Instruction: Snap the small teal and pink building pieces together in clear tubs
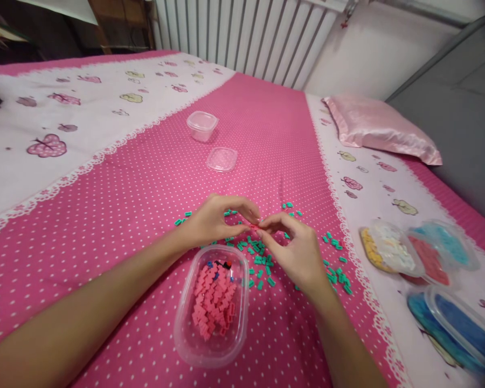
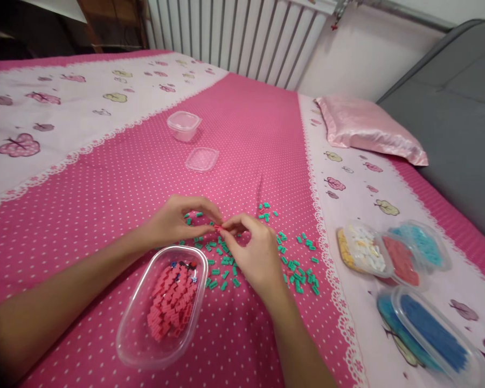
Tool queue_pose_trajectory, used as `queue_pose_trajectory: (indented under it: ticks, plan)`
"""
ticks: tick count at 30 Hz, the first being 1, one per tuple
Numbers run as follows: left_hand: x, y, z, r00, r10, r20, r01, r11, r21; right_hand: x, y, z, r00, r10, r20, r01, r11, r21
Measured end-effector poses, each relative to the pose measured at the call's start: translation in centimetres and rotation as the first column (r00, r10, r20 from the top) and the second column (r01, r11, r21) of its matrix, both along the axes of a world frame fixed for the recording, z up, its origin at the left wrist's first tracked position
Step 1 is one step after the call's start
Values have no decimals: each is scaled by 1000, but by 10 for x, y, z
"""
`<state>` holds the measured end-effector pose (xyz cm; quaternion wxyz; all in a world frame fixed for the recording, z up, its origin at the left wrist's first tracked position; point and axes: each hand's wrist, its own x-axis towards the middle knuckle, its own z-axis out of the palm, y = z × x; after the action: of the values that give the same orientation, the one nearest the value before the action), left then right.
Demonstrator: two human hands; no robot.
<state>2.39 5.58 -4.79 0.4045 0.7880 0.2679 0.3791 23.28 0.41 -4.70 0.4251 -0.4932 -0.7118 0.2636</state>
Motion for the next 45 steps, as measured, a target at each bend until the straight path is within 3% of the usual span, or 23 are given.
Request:
queue_pose_trajectory:
  ticks: [8, 20, 29, 31, 33, 35, 36, 37, 40, 45]
  plan:
    - [1, -1, -5, 989, -6, 148, 40, 973, -227, -9, -5, -2, 996, -74, -47, 78, 994, 81]
    - [8, -9, 1, 960, 92, 264, -25, 969, -247, -12, -11, -5, 980, -106, -171, 136, 975, 173]
    - [7, -9, 2, 968, 56, 244, 0, 975, -224, -12, -11, -4, 976, -96, -194, 129, 978, 162]
    - [-8, -1, 10, 984, 3, 178, 26, 987, -159, -5, -8, -3, 977, -85, -194, 115, 981, 153]
    - [-30, 10, 21, 999, 29, 25, -29, 999, 26, 6, -5, 0, 981, -94, -172, 124, 977, 171]
    - [-55, 21, 30, 943, 303, -141, -273, 941, 198, 17, -2, 3, 983, -137, -126, 160, 966, 202]
    - [-66, 26, 32, 859, 430, -278, -369, 897, 244, 21, -1, 4, 981, -162, -103, 180, 961, 211]
    - [-74, 30, 32, 768, 476, -429, -402, 879, 256, 24, 0, 5, 980, -183, -80, 196, 957, 213]
    - [-85, 35, 26, 655, 404, -639, -359, 910, 208, 30, 4, 3, 979, -200, -22, 201, 963, 181]
    - [-69, 28, 19, 657, 327, -680, -276, 943, 186, 44, 10, 4, 972, -233, -13, 233, 966, 111]
